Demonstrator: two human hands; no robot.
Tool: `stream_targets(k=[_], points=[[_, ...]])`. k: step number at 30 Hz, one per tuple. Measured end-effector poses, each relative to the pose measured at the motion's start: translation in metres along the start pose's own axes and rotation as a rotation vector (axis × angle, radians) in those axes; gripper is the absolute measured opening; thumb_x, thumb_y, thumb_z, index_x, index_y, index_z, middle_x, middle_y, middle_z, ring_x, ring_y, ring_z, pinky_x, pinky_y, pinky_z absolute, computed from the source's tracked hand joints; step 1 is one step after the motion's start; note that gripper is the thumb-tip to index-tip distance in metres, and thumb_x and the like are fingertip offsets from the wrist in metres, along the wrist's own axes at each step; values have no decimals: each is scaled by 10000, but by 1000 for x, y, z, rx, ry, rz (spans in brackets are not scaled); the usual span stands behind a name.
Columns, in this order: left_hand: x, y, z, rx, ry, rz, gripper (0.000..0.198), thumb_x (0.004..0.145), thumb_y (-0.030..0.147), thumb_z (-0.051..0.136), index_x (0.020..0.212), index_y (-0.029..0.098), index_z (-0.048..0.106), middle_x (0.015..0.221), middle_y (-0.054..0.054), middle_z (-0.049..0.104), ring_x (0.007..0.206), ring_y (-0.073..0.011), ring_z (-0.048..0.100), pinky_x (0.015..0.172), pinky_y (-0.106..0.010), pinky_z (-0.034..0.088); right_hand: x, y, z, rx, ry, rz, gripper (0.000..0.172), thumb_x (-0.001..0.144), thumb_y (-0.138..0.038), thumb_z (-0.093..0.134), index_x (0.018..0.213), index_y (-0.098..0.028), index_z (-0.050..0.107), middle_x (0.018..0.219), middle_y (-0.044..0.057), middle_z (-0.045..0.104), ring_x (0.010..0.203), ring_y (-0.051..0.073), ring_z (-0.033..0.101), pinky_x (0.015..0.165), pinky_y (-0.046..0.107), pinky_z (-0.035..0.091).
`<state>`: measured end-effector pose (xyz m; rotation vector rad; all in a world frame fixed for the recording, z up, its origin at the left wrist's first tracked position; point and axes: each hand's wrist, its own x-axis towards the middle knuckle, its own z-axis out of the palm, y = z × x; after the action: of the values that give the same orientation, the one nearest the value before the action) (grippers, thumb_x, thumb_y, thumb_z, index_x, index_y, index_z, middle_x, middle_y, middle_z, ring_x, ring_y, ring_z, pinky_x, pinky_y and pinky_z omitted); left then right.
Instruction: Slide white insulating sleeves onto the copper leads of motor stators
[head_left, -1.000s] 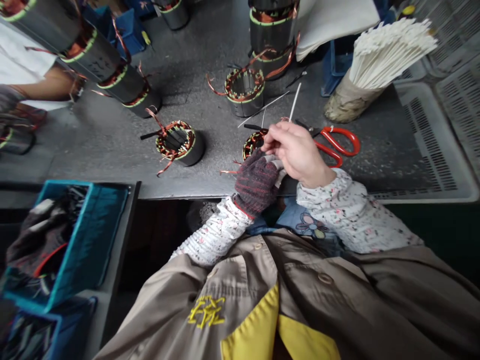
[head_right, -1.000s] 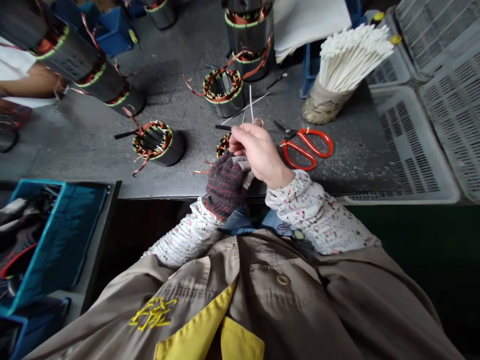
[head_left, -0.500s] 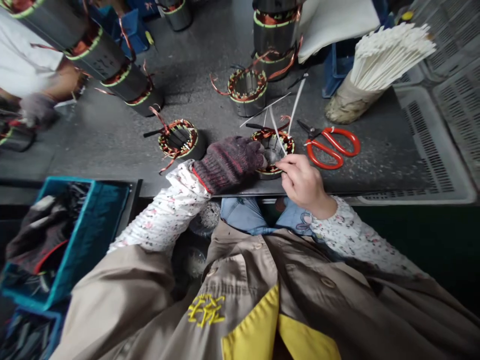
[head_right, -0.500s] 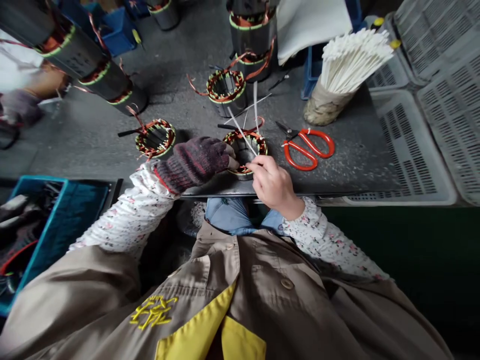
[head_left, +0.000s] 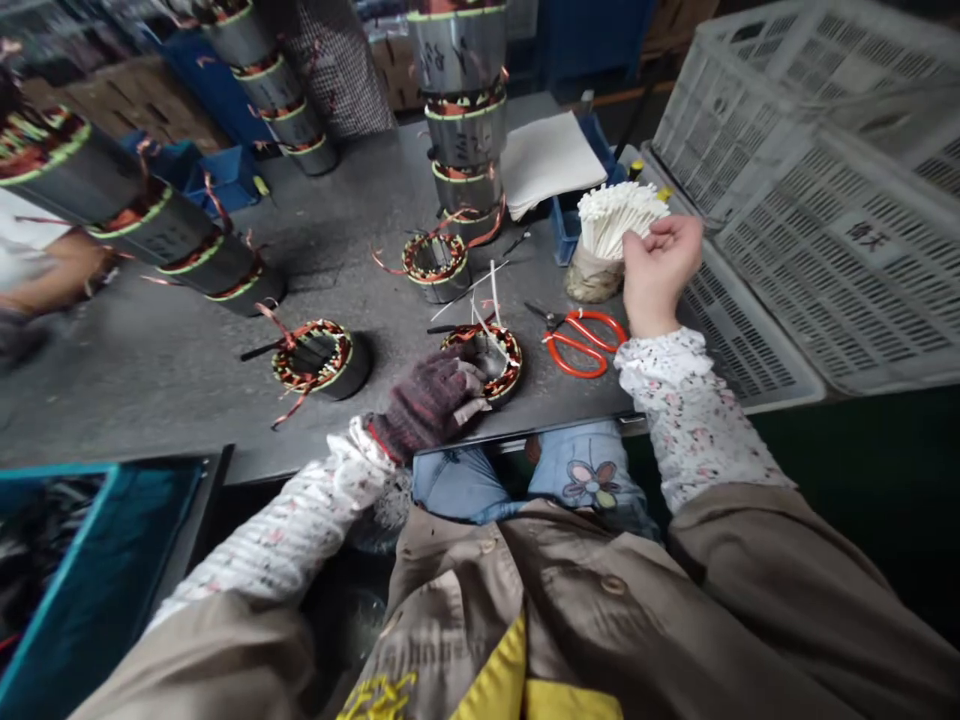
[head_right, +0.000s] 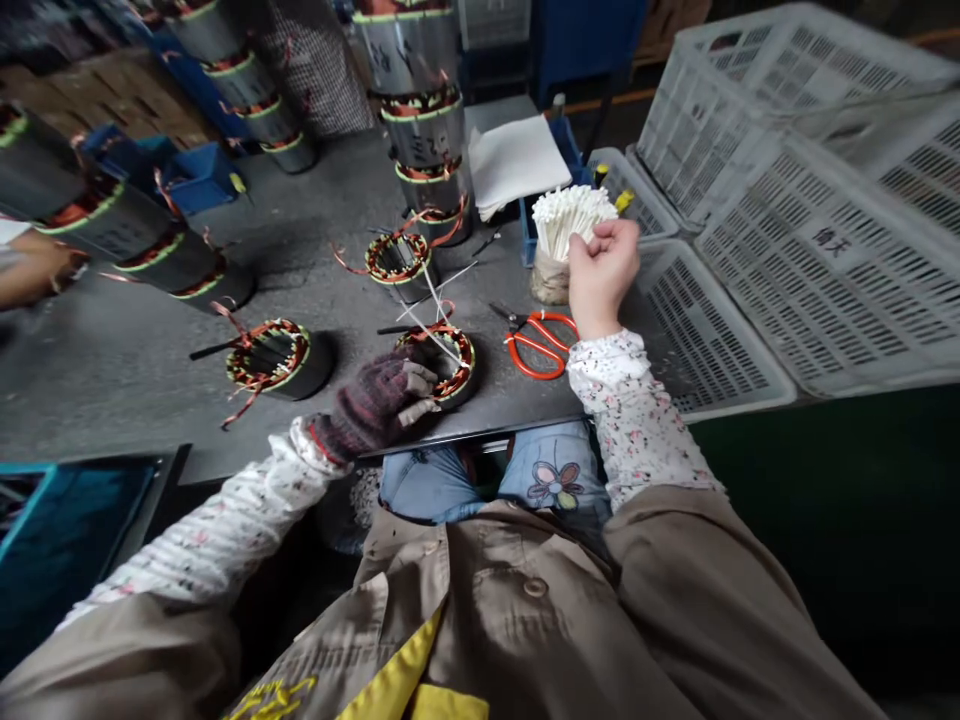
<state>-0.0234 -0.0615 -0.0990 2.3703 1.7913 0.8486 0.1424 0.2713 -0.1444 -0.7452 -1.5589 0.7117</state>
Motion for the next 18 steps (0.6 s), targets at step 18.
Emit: stream_targets(k=[18], points=[[-5,34,33,276,338,-239,138,943,293,716,950,194,621,1101,-90,762,1042,-239,741,1052,-511,577,-35,-4,1,33,35,94,327,989,-546,541,998,-226,606,918,53,646,598,133,589,528,310,497]])
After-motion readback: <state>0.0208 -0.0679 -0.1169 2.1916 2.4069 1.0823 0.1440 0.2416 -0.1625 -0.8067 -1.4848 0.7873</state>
